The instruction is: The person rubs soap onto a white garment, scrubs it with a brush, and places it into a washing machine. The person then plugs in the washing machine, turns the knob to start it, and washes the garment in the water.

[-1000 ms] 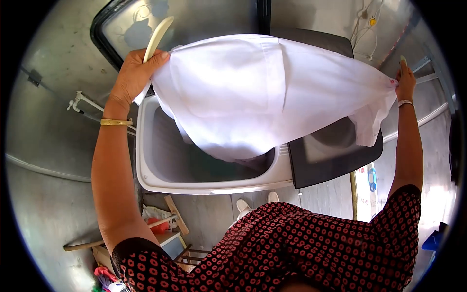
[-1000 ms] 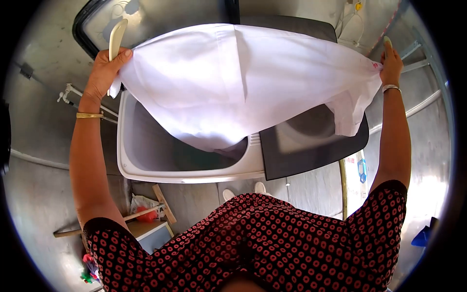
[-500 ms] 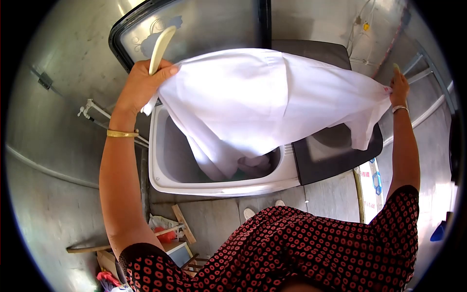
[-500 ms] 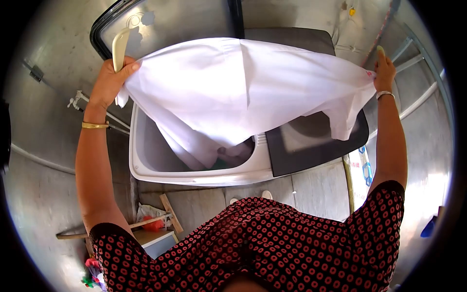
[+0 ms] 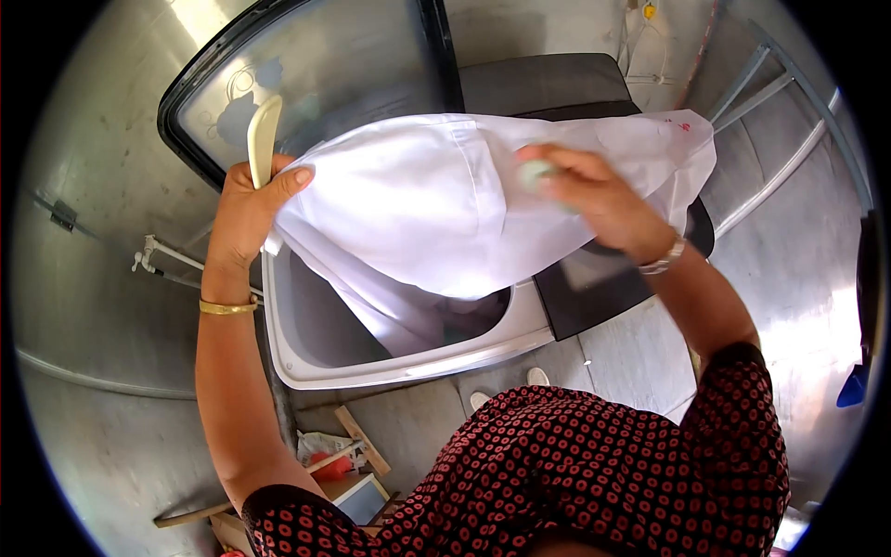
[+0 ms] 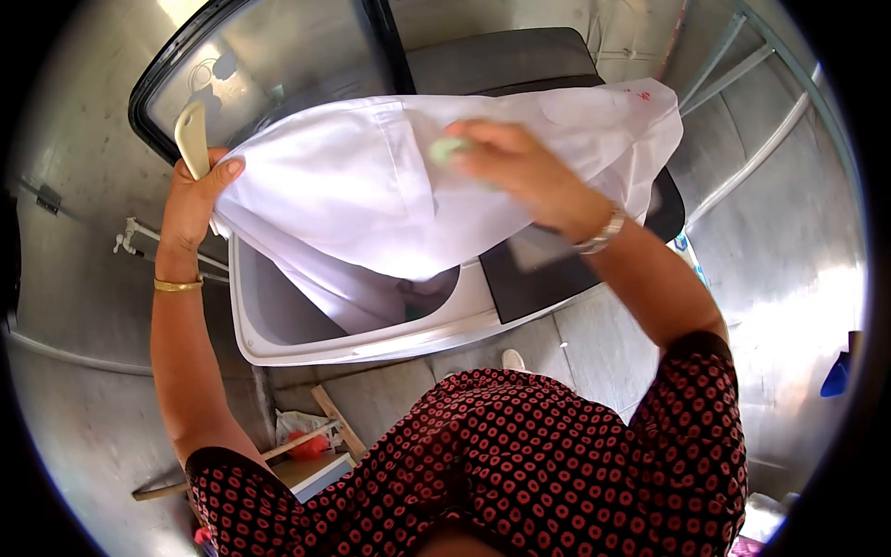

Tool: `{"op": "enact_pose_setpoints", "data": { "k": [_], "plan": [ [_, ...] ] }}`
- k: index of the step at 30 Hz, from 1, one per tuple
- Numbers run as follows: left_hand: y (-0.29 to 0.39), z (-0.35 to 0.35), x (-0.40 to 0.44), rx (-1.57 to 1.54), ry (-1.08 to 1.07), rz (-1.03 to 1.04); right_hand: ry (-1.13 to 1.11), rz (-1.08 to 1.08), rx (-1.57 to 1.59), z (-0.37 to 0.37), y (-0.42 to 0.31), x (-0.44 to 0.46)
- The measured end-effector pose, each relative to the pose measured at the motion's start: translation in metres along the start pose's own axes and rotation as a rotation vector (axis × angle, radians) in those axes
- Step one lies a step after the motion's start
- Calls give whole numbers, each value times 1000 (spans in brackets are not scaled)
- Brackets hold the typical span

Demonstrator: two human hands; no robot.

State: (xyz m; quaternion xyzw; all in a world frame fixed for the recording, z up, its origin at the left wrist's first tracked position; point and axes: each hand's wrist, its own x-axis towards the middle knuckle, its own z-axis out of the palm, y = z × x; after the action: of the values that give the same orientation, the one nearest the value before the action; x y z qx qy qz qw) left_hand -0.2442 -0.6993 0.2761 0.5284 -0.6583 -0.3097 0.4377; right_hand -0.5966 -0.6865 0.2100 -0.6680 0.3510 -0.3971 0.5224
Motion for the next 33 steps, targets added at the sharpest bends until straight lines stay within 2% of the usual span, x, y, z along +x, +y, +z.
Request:
{"op": "enact_pose_setpoints", "data": {
  "k": [2,3,5,6,8,12,14,15,22,25,27,28,30,33],
  "plan": [
    [-1,4,-3,7,-17,23,-45,71,293,26,18,16],
    [-1,4,-3,16,-20,14,-44,72,297,33,17,22],
    [-1,5,-5,22,-18,-2,-197,36,823,41,15,33],
    [-1,6,-5,1,-7,-2,-202,43,824,43,13,36],
    [0,8,-6,-23,10,-4,-381,-2,805,46,7,41],
    [-9,7,-7,-32,-13,-9,-414,-20,808,40,9,51],
    [-10,7,-7,-16,-30,-21,-255,-48,658,33,-1,53],
    [-6,10,-7,8,-37,-24,-243,-54,627,28,-1,56],
    [-7,16,4,26,-86,23,-183,-54,574,19,4,56],
    [-22,11,4,137,-69,3,-264,-30,555,13,11,44],
    [-26,5,-9,211,-72,-10,-306,67,81,3,8,29],
    [-26,3,-19,286,-68,-19,-307,71,87,-3,8,21],
    [-27,7,-43,333,-138,-61,-86,92,-45,-17,10,5],
    [-54,34,-72,163,-341,49,-66,103,-193,-51,12,-1]
  ]
}}
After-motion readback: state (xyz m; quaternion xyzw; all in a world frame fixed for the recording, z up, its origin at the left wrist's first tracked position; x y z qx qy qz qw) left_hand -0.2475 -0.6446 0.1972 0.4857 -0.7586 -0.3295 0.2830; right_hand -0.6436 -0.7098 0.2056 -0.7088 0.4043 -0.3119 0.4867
